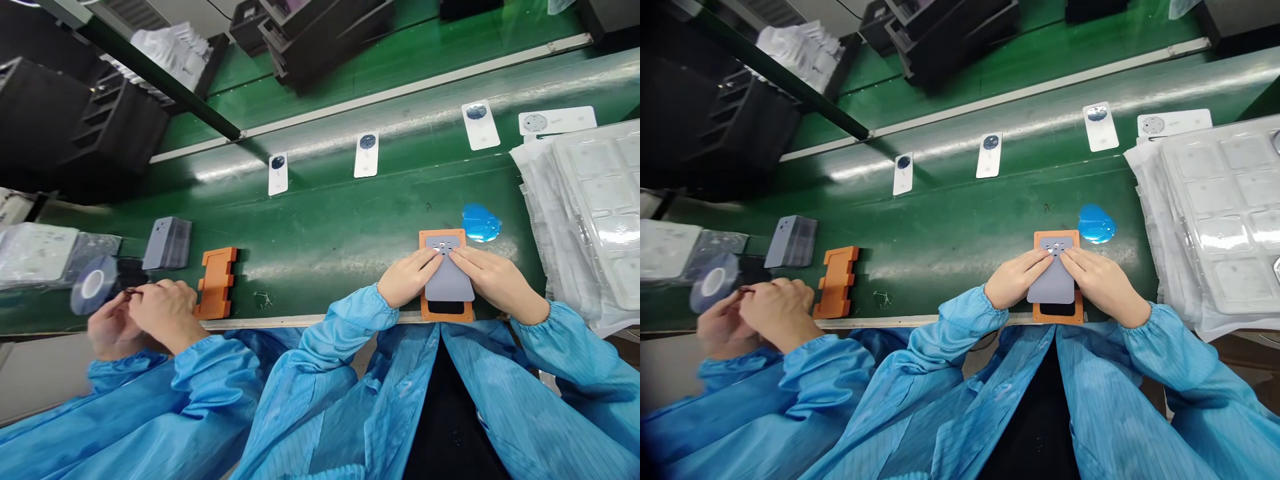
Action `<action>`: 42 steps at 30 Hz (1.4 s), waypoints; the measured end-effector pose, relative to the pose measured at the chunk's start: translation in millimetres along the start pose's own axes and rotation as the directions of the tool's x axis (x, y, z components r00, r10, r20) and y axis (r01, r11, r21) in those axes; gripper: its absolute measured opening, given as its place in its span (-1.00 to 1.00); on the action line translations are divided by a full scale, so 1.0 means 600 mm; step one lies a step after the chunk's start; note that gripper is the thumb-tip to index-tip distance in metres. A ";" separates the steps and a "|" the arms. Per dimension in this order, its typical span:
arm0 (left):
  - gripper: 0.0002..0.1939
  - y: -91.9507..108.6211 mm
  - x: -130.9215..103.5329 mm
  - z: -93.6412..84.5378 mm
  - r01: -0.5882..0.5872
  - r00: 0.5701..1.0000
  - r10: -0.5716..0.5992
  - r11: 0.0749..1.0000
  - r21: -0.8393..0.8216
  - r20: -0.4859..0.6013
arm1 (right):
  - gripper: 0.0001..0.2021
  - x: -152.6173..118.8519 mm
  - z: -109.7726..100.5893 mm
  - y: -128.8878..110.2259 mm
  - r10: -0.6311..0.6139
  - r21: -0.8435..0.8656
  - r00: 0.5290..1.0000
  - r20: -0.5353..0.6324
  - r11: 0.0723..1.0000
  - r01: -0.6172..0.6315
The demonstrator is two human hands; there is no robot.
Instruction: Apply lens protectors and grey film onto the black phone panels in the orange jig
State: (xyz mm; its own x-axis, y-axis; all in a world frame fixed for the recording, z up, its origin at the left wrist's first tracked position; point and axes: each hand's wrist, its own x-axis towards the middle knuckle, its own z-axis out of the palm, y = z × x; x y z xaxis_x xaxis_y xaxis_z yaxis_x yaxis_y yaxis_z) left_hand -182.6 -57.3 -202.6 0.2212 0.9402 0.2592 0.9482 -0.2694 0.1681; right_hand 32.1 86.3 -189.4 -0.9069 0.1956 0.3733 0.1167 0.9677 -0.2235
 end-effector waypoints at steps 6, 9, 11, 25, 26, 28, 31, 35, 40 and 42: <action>-0.74 -0.003 0.013 0.010 0.053 0.993 -0.061 0.995 0.081 0.099 | -0.55 0.006 0.020 0.001 -0.014 -0.064 0.994 0.110 0.998 0.021; -0.70 0.009 0.007 0.012 0.050 0.995 -0.060 0.992 0.117 0.085 | -0.53 0.002 0.029 -0.005 -0.004 -0.089 0.992 0.126 0.996 0.016; -0.66 0.018 -0.002 0.012 0.055 0.994 -0.063 0.994 0.093 0.086 | -0.48 -0.004 0.029 -0.011 0.008 -0.068 0.990 0.140 0.998 0.002; -0.53 0.008 -0.028 -0.004 0.112 0.987 -0.082 0.969 -0.219 0.139 | -0.42 -0.040 0.009 -0.037 0.080 0.125 0.991 0.106 0.988 -0.093; -0.50 -0.004 -0.027 -0.004 0.118 0.990 -0.086 0.941 -0.318 0.112 | -0.48 -0.039 0.008 -0.034 0.083 0.190 0.995 0.062 0.977 -0.093; -0.40 -0.020 -0.020 -0.003 0.174 0.981 -0.195 0.836 -0.520 0.015 | -0.57 -0.033 0.002 -0.031 0.147 0.381 0.988 -0.041 0.917 -0.120; -0.30 -0.011 0.008 0.000 0.242 0.863 -0.500 0.539 -0.806 -0.075 | -0.67 -0.017 -0.004 -0.024 0.434 0.710 0.882 -0.181 0.678 -0.188; -0.65 0.030 0.056 -0.010 0.104 0.766 -0.630 0.317 -0.943 -0.127 | -0.68 0.006 0.000 -0.002 0.631 0.888 0.756 -0.173 0.433 -0.158; -0.76 0.054 0.075 -0.040 0.029 0.754 -0.560 0.550 -0.835 -0.343 | -0.96 0.033 -0.001 0.000 0.570 0.931 0.801 -0.183 0.362 -0.045; -0.77 0.053 0.077 -0.044 -0.007 0.762 -0.525 0.578 -0.816 -0.379 | -0.79 0.052 -0.001 -0.009 0.634 0.968 0.757 -0.161 0.253 -0.006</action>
State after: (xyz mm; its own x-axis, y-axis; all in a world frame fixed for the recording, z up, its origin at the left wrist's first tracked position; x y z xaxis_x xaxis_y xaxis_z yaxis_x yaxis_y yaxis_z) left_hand -148.1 -27.8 -160.4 -0.4155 0.7791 0.4694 0.3604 -0.3328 0.8714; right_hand 3.1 87.0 -175.9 -0.5472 0.7867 0.2857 -0.3571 0.0893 -0.9298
